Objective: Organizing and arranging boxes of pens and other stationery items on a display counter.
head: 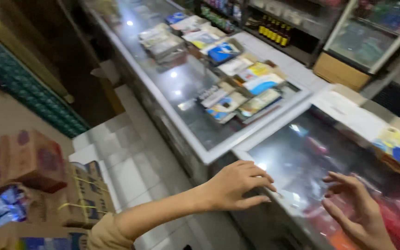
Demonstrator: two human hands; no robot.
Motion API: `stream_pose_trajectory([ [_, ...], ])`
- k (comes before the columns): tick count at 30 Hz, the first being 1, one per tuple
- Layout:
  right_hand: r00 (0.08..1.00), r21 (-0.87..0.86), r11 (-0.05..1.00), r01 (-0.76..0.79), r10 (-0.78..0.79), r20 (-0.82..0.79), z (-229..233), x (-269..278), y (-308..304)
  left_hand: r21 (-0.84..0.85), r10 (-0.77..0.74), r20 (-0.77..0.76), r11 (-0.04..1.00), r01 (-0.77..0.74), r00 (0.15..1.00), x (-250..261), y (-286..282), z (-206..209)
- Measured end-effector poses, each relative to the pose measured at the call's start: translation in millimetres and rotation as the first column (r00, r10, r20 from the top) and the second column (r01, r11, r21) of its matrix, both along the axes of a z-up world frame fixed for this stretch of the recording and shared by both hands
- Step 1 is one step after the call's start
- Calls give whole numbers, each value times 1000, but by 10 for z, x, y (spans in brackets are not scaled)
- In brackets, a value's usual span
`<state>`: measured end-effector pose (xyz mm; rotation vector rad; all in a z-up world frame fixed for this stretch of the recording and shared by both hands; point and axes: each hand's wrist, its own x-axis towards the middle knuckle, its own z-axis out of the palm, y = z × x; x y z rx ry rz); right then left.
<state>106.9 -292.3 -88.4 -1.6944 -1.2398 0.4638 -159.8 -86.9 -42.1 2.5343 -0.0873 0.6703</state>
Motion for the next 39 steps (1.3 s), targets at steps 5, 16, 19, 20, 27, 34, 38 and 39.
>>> stream_pose_trajectory([
  [5, 982, 2, 982, -186, 186, 0, -137, -939, 1016, -154, 98, -42, 983, -104, 994, -1171, 686, -1],
  [16, 940, -125, 932, -339, 330, -85, -125, -1853, 2578, -266, 262, -123, 921, -286, 957, -2286, 2079, -98],
  [19, 932, -179, 916, -360, 343, -121, -118, -1852, 3110, -261, 293, -140, 910, -321, 946, -2354, 2580, -117],
  [20, 943, -185, 928, -323, 299, -149, -44, -1902, 3303, -253, 284, -144, 915, -313, 948, -2363, 2764, -106],
  [27, 952, -314, 913, -261, 190, -240, 122, -1976, 5073, -166, 286, -115, 938, -303, 951, -2289, 4217, -201],
  [34, 989, -147, 987, -69, 48, -141, 43, -2168, 6805, -74, 364, -29, 928, -365, 931, -2163, 5689, -71],
  [38, 997, -107, 991, 77, -77, 6, -107, -2097, 7537, 74, 413, -68, 910, -408, 908, -1795, 7013, -391],
  [39, 995, -113, 988, 102, -102, 0, -127, -2103, 7674, 138, 418, -95, 905, -403, 904, -1672, 7383, -492],
])
